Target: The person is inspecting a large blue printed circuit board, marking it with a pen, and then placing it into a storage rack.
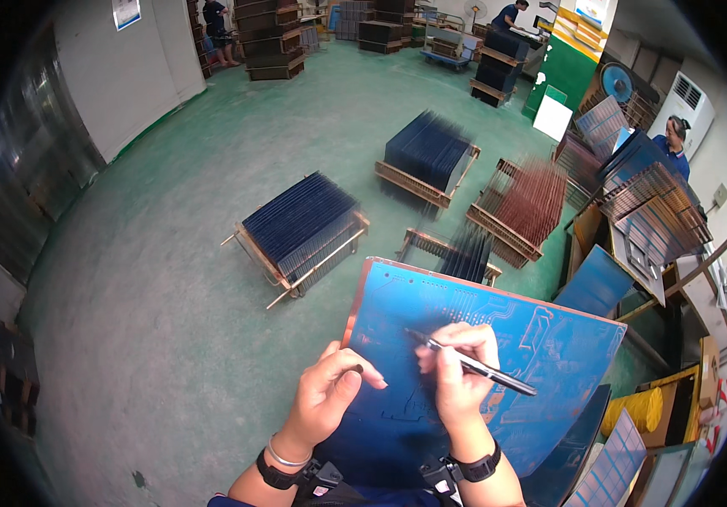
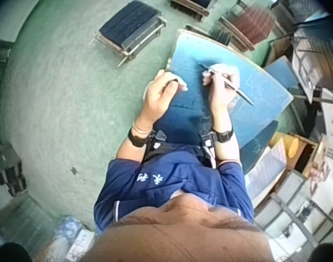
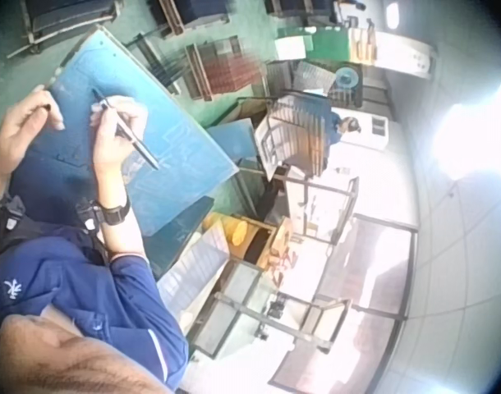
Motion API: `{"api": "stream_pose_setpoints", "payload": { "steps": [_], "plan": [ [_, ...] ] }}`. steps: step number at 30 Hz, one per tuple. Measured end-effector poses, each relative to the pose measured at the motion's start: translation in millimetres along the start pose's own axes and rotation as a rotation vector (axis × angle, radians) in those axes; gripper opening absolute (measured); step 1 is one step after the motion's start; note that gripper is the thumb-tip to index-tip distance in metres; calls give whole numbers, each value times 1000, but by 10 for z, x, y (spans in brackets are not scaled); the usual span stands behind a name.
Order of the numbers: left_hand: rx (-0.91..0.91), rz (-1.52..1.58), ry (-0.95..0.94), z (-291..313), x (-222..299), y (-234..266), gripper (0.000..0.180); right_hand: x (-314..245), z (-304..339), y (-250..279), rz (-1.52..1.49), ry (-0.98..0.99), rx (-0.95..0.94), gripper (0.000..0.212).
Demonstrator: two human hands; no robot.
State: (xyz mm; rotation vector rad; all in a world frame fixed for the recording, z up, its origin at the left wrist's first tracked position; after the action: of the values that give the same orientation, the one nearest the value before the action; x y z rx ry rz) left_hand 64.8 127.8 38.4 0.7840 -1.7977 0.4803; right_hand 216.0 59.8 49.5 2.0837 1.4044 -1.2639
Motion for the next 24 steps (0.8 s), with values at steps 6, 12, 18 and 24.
{"api": "stream_pose_setpoints", "payload": {
  "steps": [6, 12, 18, 24],
  "plan": [
    [-56, -154, -43, -71, 41, 10, 23, -68, 224, 35, -132, -139, -82, 19],
    [-65, -223, -88, -79, 81, -15, 23, -107, 261, -77, -118, -185, -146, 18],
    [-82, -262, -103, -66, 104, -23, 16, -127, 257, -139, -94, -205, -179, 16],
    [-82, -259, -122, -76, 107, -48, 13, -203, 221, -124, -43, -174, -192, 15]
  ]
}}
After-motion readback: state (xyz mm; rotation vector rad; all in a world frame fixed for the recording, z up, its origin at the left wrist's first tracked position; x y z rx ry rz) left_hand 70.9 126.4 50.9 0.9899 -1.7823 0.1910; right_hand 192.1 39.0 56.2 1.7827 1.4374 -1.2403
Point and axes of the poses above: each hand's wrist, its own z-axis away from the middle knuckle, its own y-axis out of the back of the hand, x = y × z, the point moved 6 cm from there along -z, towards the middle knuckle, and after that the axes turned 5 degrees about -x, right-handed, at the moved point
